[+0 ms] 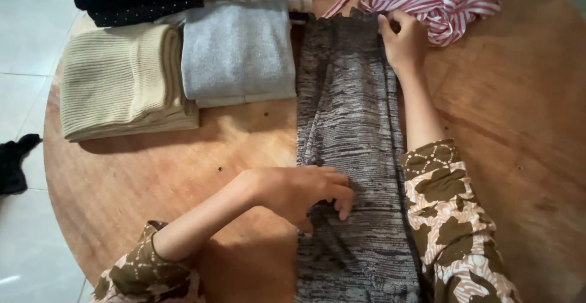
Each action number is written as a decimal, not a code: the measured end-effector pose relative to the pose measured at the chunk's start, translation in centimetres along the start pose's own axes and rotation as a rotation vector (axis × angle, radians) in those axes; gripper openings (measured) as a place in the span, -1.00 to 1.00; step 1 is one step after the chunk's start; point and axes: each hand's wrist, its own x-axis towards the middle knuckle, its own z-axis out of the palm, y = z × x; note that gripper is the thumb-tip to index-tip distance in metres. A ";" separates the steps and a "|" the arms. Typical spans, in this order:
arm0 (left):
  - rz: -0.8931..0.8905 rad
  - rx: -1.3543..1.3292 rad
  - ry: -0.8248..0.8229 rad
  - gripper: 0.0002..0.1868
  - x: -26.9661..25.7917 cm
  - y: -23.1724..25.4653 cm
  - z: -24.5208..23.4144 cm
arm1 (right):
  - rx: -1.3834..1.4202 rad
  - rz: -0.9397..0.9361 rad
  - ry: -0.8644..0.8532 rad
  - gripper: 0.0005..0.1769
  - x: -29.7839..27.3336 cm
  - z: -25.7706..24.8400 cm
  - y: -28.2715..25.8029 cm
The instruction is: Folding a grey patterned long-sleeved garment on a round wooden table.
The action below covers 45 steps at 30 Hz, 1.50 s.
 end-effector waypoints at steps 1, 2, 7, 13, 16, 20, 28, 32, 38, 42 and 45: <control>0.005 0.037 0.046 -0.55 -0.2 -0.1 0.4 | -0.015 -0.002 -0.007 -0.68 0.0 0.0 0.1; 0.007 0.074 0.092 -0.57 -0.3 -0.2 0.8 | -0.029 -0.004 -0.015 -0.68 0.0 0.1 0.2; 0.049 0.337 0.298 -0.75 -0.1 -0.9 3.3 | -0.011 -0.013 -0.033 -0.70 -0.2 0.1 0.1; 0.121 0.549 0.395 -0.71 -0.9 -1.4 4.8 | -0.020 0.041 -0.059 -0.69 0.1 0.1 0.4; 0.107 0.635 0.392 -0.69 -2.0 -1.2 4.5 | -0.012 0.042 -0.066 -0.70 0.0 0.3 0.9; 0.137 0.880 0.431 -0.70 -1.9 -2.5 5.2 | -0.004 0.038 -0.070 -0.71 -0.1 0.4 1.1; 0.293 0.992 0.387 -0.73 -1.9 -5.0 5.6 | -0.015 0.064 -0.062 -0.74 -0.2 0.4 0.8; 0.020 0.921 0.419 -0.55 -2.2 -3.2 2.5 | -0.001 0.051 -0.063 -0.76 0.0 0.5 1.2; -0.506 0.266 0.586 -0.70 -4.0 0.5 1.8 | -0.015 0.059 -0.063 -0.76 0.1 0.6 1.3; -0.787 -0.160 0.619 -0.83 -3.8 1.4 2.8 | -0.020 0.047 -0.061 -0.76 0.0 0.6 1.1; -0.922 -0.384 0.648 -0.70 -2.9 2.6 1.7 | -0.029 0.067 -0.071 -0.76 0.1 0.4 0.7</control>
